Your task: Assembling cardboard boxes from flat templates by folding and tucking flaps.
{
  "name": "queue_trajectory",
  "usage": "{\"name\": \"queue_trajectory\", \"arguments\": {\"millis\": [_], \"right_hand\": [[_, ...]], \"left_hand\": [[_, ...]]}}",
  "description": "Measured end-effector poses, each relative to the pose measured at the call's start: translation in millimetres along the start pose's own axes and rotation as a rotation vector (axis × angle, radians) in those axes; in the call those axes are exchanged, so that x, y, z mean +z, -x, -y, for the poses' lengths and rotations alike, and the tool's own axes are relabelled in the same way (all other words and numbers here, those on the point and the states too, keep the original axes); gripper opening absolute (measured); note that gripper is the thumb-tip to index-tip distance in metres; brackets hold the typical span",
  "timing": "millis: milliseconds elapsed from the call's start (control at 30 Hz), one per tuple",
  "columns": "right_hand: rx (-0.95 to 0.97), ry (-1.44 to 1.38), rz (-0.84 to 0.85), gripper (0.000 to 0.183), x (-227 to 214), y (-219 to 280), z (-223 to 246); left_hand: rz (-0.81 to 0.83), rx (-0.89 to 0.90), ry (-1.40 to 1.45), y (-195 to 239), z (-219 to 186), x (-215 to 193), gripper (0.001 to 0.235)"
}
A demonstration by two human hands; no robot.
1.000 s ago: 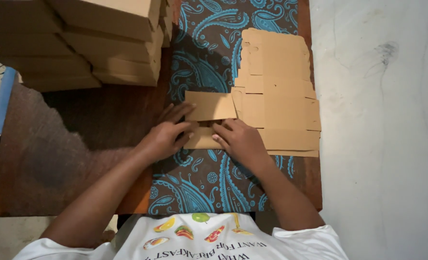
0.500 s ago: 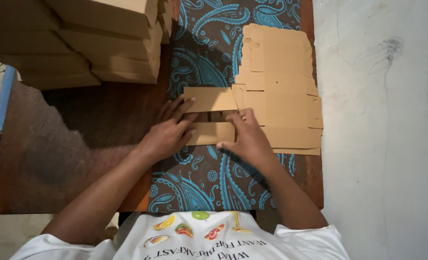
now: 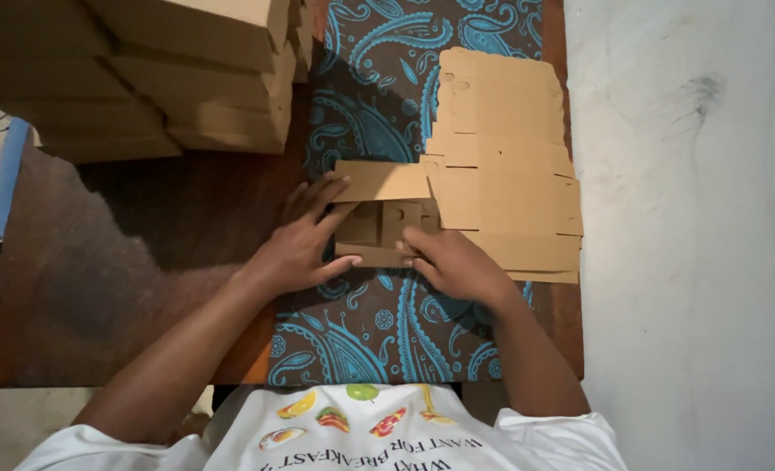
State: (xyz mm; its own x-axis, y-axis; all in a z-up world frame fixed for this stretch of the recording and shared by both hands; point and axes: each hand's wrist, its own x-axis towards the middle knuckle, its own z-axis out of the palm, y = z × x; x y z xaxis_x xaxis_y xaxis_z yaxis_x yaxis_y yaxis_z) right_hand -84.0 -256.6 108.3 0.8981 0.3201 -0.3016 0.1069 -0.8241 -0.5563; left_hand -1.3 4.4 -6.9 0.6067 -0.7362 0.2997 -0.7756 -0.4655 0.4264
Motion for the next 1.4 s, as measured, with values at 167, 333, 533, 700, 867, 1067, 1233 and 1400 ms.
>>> {"name": "queue_trajectory", "arguments": {"millis": [167, 333, 533, 700, 867, 1067, 1233, 1400], "right_hand": [[-0.067, 0.047, -0.025, 0.037, 14, -6, -23], [0.007, 0.099, -0.124, 0.022, 12, -13, -14], [0.145, 0.104, -0.180, 0.041, 19, -15, -16], [0.069, 0.250, -0.205, 0.024, 39, -15, -28], [-0.132, 0.593, -0.440, 0.019, 41, -8, -27], [-0.085, 0.467, -0.371, 0.092, 37, -21, -7], [0.006, 0.489, -0.221, 0.078, 43, -26, 1], [0.002, 0.516, -0.227, 0.073, 44, -33, 1]], "left_hand": [[0.013, 0.002, 0.002, 0, 6, 12, 0.075], [0.015, -0.009, -0.103, 9, 21, 40, 0.073], [-0.036, 0.018, -0.105, -8, -5, -4, 0.068], [-0.184, 0.107, -0.122, -8, -3, 1, 0.048], [-0.278, 0.250, -0.121, -16, -15, -13, 0.031], [-0.298, 0.301, -0.119, -16, -14, -10, 0.037], [-0.239, 0.319, -0.140, -9, -3, 3, 0.042], [-0.310, 0.341, -0.140, -5, -4, 9, 0.032]]}}
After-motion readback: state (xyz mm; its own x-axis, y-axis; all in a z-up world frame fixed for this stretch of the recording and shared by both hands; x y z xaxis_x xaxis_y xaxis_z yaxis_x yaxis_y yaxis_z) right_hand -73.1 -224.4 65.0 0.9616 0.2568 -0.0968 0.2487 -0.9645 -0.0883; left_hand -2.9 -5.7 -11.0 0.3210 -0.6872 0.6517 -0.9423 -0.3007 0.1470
